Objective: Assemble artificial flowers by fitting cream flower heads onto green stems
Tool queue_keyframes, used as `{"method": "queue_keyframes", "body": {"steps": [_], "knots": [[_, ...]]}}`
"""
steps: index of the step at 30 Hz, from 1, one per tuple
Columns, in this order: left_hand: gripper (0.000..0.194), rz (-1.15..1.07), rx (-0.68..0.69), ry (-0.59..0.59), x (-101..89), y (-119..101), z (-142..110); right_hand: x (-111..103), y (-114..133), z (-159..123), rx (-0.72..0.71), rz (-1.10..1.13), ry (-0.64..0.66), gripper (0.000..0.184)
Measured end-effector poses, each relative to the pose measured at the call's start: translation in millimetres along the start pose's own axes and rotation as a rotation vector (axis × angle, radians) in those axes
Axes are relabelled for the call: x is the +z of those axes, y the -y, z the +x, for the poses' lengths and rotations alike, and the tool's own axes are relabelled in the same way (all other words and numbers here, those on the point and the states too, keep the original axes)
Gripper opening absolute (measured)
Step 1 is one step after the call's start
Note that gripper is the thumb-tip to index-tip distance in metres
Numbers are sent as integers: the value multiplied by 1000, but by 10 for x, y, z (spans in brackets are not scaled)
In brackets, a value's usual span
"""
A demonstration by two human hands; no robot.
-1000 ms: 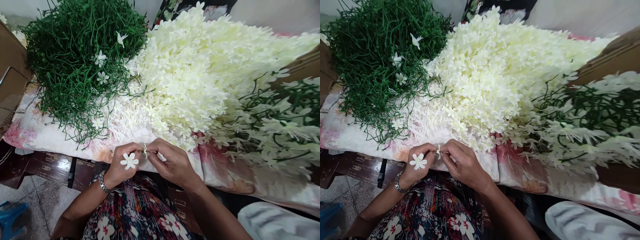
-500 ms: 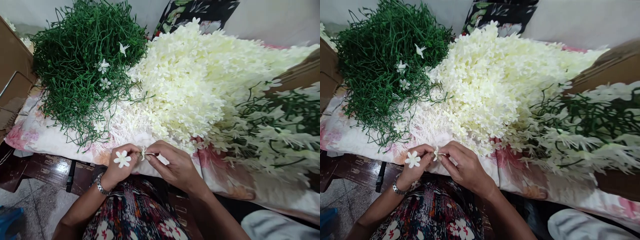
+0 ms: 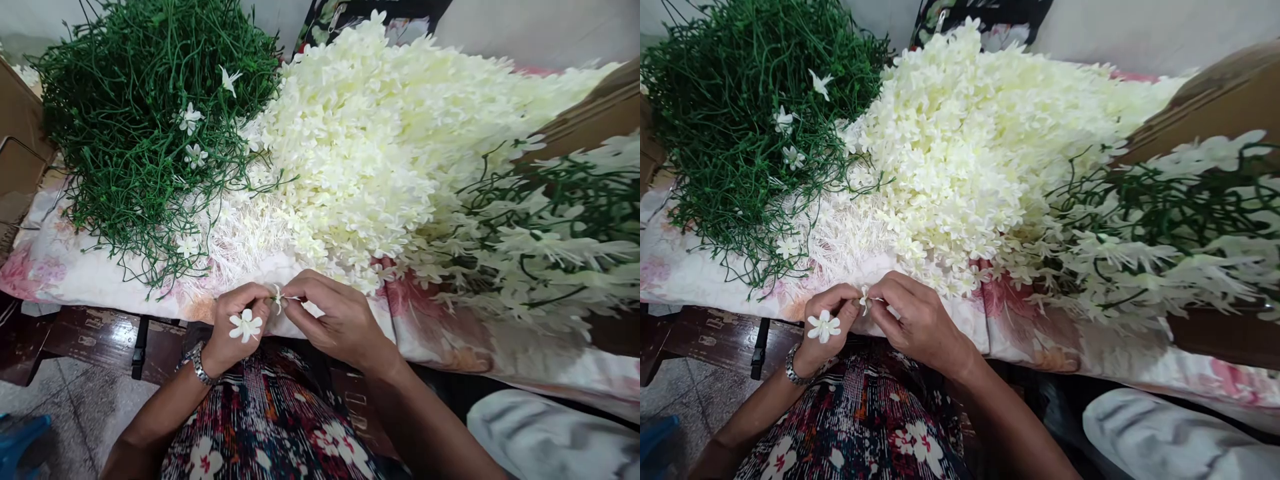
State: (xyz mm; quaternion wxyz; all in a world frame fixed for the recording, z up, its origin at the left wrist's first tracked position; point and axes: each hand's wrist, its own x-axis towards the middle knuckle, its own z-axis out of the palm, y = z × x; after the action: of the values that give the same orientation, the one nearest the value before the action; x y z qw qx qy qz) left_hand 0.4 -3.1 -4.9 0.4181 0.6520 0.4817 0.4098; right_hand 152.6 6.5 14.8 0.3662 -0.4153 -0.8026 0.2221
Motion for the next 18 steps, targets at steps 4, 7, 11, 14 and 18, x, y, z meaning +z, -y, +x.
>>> {"method": "queue_keyframes", "body": {"steps": [4, 7, 11, 14, 18], "knots": [[16, 32, 18, 9, 7, 8, 3, 52, -32, -13, -17, 2, 5, 15], [17, 18, -2, -1, 9, 32, 3, 87, -41, -11, -36, 2, -9, 15], [15, -65, -65, 13, -3, 62, 10, 74, -29, 12, -27, 29, -9, 13], [15, -180, -149, 71, -32, 60, 24, 13, -12, 32, -9, 51, 17, 10], [16, -266, -216, 130, -69, 24, 47, -50, 1, 45, 6, 92, 44, 9]]}}
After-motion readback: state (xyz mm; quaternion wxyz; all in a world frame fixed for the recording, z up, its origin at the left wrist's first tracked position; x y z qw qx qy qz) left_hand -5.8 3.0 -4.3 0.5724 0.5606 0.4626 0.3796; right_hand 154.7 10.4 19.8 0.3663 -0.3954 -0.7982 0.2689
